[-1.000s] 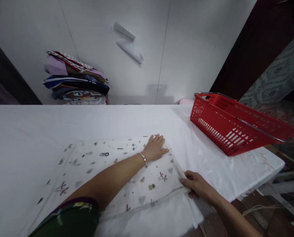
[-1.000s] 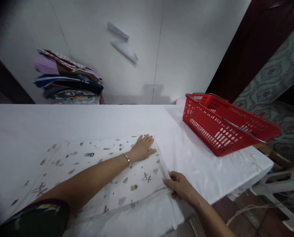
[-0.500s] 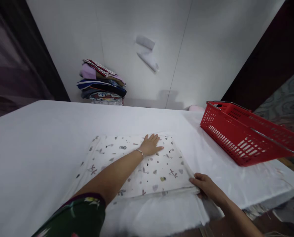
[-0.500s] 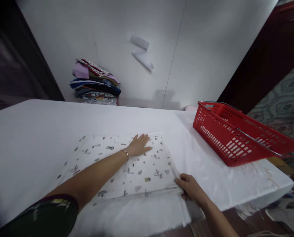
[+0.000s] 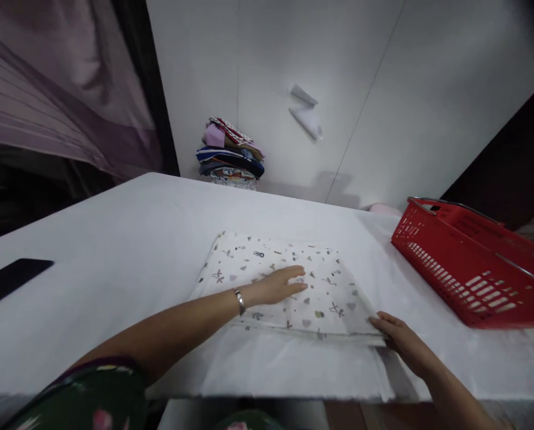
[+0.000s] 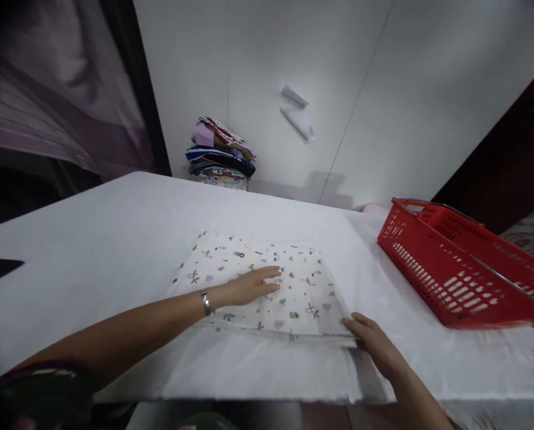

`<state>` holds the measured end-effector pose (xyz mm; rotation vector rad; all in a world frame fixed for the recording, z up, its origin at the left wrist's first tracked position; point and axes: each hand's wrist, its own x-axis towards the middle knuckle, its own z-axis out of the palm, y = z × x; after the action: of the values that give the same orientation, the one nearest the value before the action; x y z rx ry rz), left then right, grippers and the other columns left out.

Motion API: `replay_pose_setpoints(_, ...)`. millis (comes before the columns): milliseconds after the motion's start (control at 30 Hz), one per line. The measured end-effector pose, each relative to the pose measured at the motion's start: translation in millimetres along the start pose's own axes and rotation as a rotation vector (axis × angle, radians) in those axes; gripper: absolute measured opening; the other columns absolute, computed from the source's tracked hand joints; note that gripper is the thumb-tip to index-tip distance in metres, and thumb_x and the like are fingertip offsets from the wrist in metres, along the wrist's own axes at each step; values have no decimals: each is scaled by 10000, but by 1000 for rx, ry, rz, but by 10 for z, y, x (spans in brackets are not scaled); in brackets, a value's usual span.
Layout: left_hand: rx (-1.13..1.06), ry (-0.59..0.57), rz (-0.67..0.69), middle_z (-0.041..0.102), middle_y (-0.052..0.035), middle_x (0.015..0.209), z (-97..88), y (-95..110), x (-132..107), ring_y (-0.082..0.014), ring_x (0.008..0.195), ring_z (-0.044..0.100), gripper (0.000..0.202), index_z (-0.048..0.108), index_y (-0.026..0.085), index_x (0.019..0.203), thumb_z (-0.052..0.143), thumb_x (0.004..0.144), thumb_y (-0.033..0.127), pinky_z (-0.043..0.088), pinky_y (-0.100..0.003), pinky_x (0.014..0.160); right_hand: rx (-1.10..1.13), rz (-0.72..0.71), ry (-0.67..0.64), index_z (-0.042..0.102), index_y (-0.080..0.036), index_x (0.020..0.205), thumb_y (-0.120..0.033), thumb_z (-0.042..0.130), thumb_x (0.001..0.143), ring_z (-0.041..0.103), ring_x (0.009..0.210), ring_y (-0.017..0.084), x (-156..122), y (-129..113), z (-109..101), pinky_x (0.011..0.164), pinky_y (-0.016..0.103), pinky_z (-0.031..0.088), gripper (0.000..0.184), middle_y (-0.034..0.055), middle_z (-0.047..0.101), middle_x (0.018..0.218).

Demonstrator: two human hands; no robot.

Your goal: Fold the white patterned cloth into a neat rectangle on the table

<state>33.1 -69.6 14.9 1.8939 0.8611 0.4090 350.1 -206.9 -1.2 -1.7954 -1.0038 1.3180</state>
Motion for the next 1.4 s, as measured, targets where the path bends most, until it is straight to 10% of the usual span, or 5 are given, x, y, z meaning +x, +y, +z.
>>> replay_pose_setpoints(333, -586, 222, -164, 498, -140, 1306, -554, -190, -509, -248, 1035, 574, 519, 566, 174, 1100, 518, 777, 578, 469, -341, 830, 195, -265, -108, 561, -172, 682, -374, 686, 626, 488, 563, 122, 224, -1185, 563, 537, 232, 365, 245, -12, 571, 627)
replay_pose_setpoints(533, -988, 346, -228, 507, -171, 1278, -736, -479, -880, -252, 1082, 552, 591, 507, 138, 1171, 462, 805, 599, 444, -383, 922, -10, -458, -242, 533, -159, 633, -314, 647, 630, 457, 564, 102, 246, -1762, 1863, 553, 222, 339, 192, -42, 504, 576)
replay_pose_setpoints(767, -1192, 488, -280, 658, -99, 869, -761, -686, -1155, -185, 792, 630, 536, 577, 128, 976, 307, 872, 580, 513, -293, 715, -564, -780, -301, 495, -185, 613, -200, 557, 677, 493, 735, 131, 224, -1289, 3252, 678, 246, 379, 90, -9, 547, 777)
replay_pose_setpoints(1133, -1172, 610, -286, 648, -40, 669, -828, -578, -1154, -164, 666, 607, 217, 596, 142, 739, 602, 755, 358, 483, -257, 645, -621, -880, -190, 480, -185, 643, -208, 547, 739, 482, 818, 149, 102, -1346, 3364, 747, 280, 375, 119, 10, 499, 868)
replay_pose_setpoints(1400, -888, 619, -265, 604, -2, 624, -855, -663, -1299, -163, 602, 576, 240, 547, 160, 721, 682, 629, 336, 435, -257, 537, -618, -940, -452, 575, -184, 829, -341, 601, 778, 507, 851, 156, 51, -1246, 3389, 737, 286, 416, 167, 43, 523, 1012)
